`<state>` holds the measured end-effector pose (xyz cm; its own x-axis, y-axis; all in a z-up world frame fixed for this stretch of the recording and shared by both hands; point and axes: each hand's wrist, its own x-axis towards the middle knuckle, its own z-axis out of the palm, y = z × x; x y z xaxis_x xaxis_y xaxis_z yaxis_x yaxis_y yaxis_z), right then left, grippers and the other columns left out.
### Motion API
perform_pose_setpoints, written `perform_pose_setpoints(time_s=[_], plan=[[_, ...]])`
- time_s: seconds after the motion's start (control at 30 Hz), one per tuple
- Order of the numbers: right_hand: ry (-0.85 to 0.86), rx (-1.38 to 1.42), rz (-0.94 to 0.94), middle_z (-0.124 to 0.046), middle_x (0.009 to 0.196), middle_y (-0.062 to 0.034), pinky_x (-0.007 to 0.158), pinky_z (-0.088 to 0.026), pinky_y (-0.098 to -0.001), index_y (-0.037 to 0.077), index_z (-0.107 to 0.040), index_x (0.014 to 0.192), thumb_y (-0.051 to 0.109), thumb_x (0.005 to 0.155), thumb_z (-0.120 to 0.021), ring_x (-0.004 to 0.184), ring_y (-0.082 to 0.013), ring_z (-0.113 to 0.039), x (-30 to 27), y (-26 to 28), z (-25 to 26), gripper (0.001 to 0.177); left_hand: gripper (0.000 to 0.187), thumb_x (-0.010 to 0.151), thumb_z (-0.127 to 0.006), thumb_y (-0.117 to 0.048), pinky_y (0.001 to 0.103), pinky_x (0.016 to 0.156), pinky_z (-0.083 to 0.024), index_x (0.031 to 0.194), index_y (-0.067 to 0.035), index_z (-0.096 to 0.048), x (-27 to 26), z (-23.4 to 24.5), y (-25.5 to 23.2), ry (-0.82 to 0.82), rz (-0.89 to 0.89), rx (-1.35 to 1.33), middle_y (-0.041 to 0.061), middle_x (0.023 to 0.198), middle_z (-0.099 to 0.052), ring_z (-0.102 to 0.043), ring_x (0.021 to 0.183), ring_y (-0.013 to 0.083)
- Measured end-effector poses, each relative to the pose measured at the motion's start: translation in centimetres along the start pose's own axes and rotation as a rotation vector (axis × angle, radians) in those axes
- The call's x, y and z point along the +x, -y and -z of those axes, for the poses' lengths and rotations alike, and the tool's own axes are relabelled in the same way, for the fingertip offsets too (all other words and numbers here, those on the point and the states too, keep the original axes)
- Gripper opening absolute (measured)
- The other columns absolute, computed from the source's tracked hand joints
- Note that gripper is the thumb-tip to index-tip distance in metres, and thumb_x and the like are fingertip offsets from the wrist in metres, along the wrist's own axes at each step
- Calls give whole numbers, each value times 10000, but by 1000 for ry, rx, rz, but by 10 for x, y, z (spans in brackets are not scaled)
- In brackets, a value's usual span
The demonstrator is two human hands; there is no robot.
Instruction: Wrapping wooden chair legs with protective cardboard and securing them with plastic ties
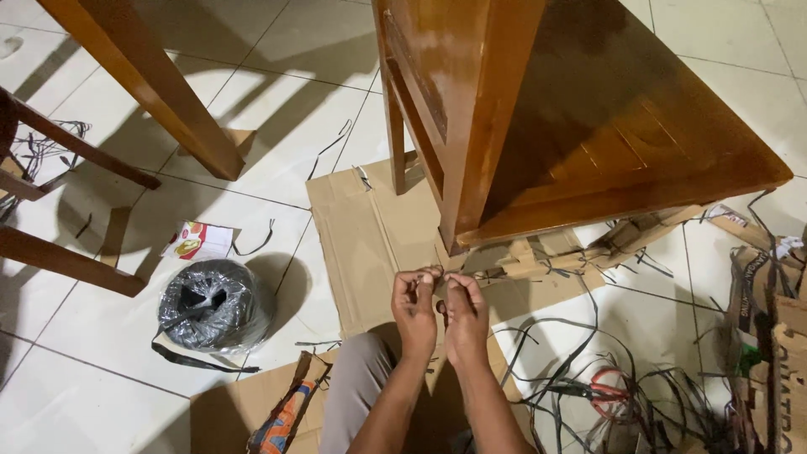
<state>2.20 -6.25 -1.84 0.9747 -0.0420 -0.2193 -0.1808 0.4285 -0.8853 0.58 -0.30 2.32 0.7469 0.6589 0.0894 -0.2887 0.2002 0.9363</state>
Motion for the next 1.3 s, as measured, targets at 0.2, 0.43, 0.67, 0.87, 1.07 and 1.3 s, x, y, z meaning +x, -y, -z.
perform_pose_setpoints(time_s=[0.2,0.43,0.67,0.87,1.07,1.3], plan=[[-15,9,123,-572,779,-38,610,-450,-204,14,-677,1107,130,989,-678,667,-94,-557,-3,1,-6,165,75,1003,-603,7,436,957,-513,936,1,-636,-4,19,22,117,-157,110,165,1046,-746,-697,1101,265],[10,-449,370,-759,829,-110,711,-557,-314,41,-792,1069,102,970,-718,726,-122,-621,-1,14,-4,137,94,992,-630,1,455,933,-536,899,14,-640,4,24,14,180,-219,115,176,1022,-720,-708,1082,296],[40,-648,725,-799,935,-145,771,-617,-399,66,-802,1075,-23,940,-675,884,-293,-778,1,8,3,206,32,956,-682,9,461,975,-572,943,30,-703,6,27,7,253,-201,87,199,1089,-660,-676,1176,383],[19,-647,755,-802,931,-103,791,-616,-387,79,-805,1018,0,918,-722,880,-277,-778,0,14,-3,153,74,972,-648,1,485,987,-574,1025,26,-694,12,33,8,285,-211,84,207,1145,-630,-655,1203,409],[12,-667,757,-787,929,-128,816,-595,-437,63,-782,1014,63,972,-699,900,-323,-766,0,14,-7,93,116,983,-645,1,486,942,-585,1084,55,-665,17,30,18,211,-163,74,212,1118,-629,-688,1133,373],[-7,-649,756,-790,926,-114,825,-595,-429,60,-776,997,85,989,-687,911,-317,-767,-3,20,-11,93,85,926,-741,-39,392,795,-591,971,23,-776,16,29,22,155,-57,205,177,953,-745,-713,944,225]])
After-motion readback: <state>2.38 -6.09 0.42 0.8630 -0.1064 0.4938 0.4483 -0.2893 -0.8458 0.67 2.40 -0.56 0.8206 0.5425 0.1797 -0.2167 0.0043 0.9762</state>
